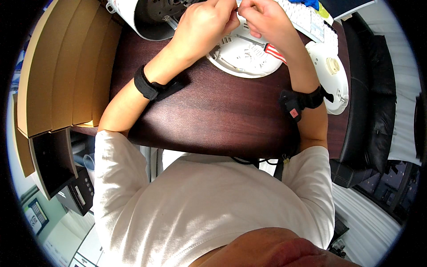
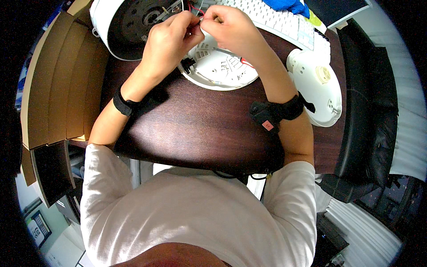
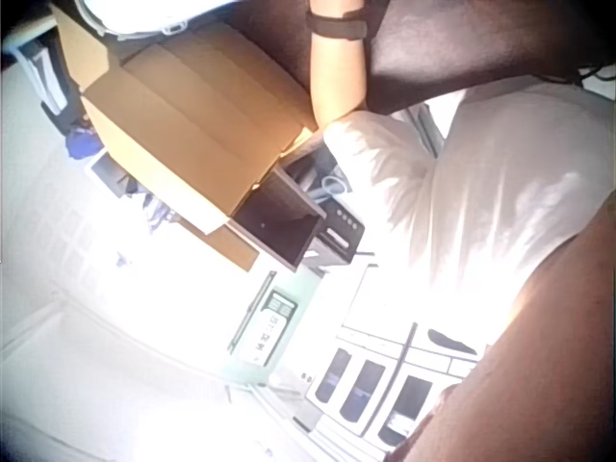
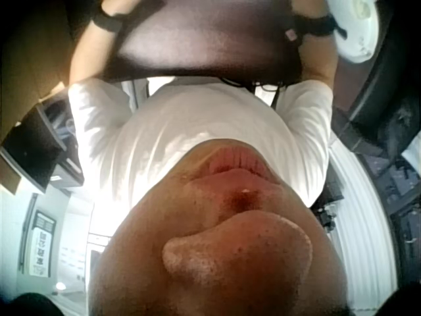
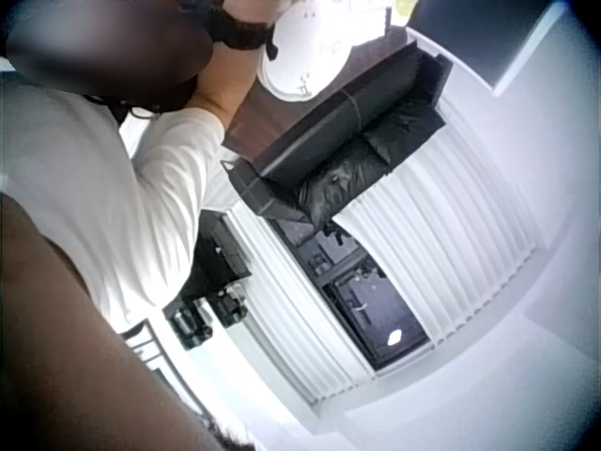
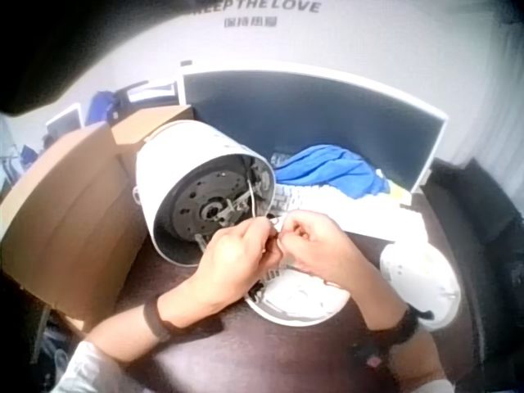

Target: The person uses a screwdriver to tighten screws on the internal wiring of a disassembled white ceiling light fixture. They manipulate red and white wires and secure components within the fixture's housing on a wooden desk.

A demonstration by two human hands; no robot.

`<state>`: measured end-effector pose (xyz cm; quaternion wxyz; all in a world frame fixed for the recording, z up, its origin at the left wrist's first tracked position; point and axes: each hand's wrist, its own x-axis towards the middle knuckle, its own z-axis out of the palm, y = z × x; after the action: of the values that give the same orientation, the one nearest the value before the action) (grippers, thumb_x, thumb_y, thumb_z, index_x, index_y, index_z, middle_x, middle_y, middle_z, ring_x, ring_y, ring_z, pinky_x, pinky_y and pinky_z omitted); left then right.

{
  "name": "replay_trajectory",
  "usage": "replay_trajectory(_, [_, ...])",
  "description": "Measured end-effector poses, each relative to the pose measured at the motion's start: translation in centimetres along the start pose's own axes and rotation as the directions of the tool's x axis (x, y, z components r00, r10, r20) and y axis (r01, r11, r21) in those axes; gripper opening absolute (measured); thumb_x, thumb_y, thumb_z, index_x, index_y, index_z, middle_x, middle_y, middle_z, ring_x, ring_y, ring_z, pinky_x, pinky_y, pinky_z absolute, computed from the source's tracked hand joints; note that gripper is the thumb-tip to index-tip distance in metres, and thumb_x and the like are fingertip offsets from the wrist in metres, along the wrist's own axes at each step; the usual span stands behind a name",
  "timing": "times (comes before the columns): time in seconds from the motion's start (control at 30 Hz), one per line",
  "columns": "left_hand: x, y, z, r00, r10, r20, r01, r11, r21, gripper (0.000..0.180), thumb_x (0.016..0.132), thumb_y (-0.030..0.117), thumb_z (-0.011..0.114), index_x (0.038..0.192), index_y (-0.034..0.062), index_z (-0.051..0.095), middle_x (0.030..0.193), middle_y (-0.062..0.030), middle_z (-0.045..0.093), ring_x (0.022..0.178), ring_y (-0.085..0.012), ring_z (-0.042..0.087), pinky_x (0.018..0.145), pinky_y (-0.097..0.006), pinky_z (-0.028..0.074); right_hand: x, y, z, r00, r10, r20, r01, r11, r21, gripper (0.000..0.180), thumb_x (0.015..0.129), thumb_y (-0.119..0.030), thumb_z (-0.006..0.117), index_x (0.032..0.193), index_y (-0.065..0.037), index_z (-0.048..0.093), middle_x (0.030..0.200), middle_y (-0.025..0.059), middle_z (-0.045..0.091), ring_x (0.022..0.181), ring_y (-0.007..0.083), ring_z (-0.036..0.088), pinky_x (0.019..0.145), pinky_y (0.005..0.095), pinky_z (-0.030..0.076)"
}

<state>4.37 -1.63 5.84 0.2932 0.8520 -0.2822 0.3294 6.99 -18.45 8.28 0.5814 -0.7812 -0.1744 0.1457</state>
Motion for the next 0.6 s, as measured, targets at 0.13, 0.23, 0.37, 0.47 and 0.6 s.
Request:
replay_trajectory(0.13, [0.18,0.21,0.06,1.000,-0.009,-0.007,0.008,0.999,-0.044,0.019,0.076,0.009,0.070,0.090,0.0038,0.059,0.076,-0.0131,0.064,0.064,-0.0258,0.065,0.056,-0.032,0.052,0.21,0.26,-0.16,0.999,-0.047,-0.006,0.047,0.999,0.021,0.008,0.084,-0.003,0.049,0.077,-0.004,0.052,0.061,-0.0041,0.046,0.049,0.0022,0.040,0.042,0.0190,0.030])
replay_trajectory(0.23, [0.23,0.27,0.07,1.000,-0.026,0.000,0.026,0.998,-0.065,0.019,0.076,0.008,0.070,0.091,0.0037,0.059,0.077,-0.0131,0.064,0.065,-0.0251,0.066,0.057,-0.031,0.052,0.06,0.01,-0.41,1.000,0.009,0.022,-0.010,0.997,0.079,0.007,0.084,-0.004,0.051,0.077,-0.005,0.053,0.060,-0.0034,0.047,0.047,0.0033,0.040,0.041,0.0199,0.030])
replay_trajectory(0.37, [0.14,0.15,0.04,0.999,-0.030,-0.009,0.030,0.998,-0.063,0.017,0.076,0.008,0.069,0.089,0.0034,0.060,0.076,-0.0130,0.064,0.065,-0.0244,0.066,0.057,-0.031,0.052,-0.03,-0.23,-0.29,0.999,0.027,0.030,-0.029,0.996,0.084,0.008,0.085,-0.005,0.050,0.078,-0.005,0.053,0.059,-0.0035,0.046,0.046,0.0034,0.040,0.040,0.0199,0.030])
replay_trajectory(0.47, [0.18,0.23,-0.05,1.000,-0.031,0.002,0.031,0.998,-0.052,0.016,0.076,0.008,0.069,0.089,0.0033,0.060,0.076,-0.0127,0.064,0.064,-0.0240,0.066,0.057,-0.031,0.052,-0.11,-0.22,-0.24,0.999,0.034,0.017,-0.036,0.994,0.100,0.008,0.086,-0.006,0.050,0.079,-0.005,0.053,0.058,-0.0036,0.046,0.045,0.0032,0.039,0.039,0.0196,0.029])
replay_trajectory(0.6, [0.09,0.24,0.07,0.999,-0.039,-0.007,0.038,0.998,-0.055,0.017,0.076,0.008,0.069,0.090,0.0033,0.060,0.076,-0.0125,0.064,0.064,-0.0237,0.066,0.057,-0.031,0.052,-0.13,-0.42,-0.40,0.996,0.086,0.027,-0.088,0.992,0.086,0.005,0.085,-0.006,0.052,0.079,-0.005,0.053,0.060,-0.0014,0.047,0.049,0.0073,0.043,0.044,0.0223,0.033])
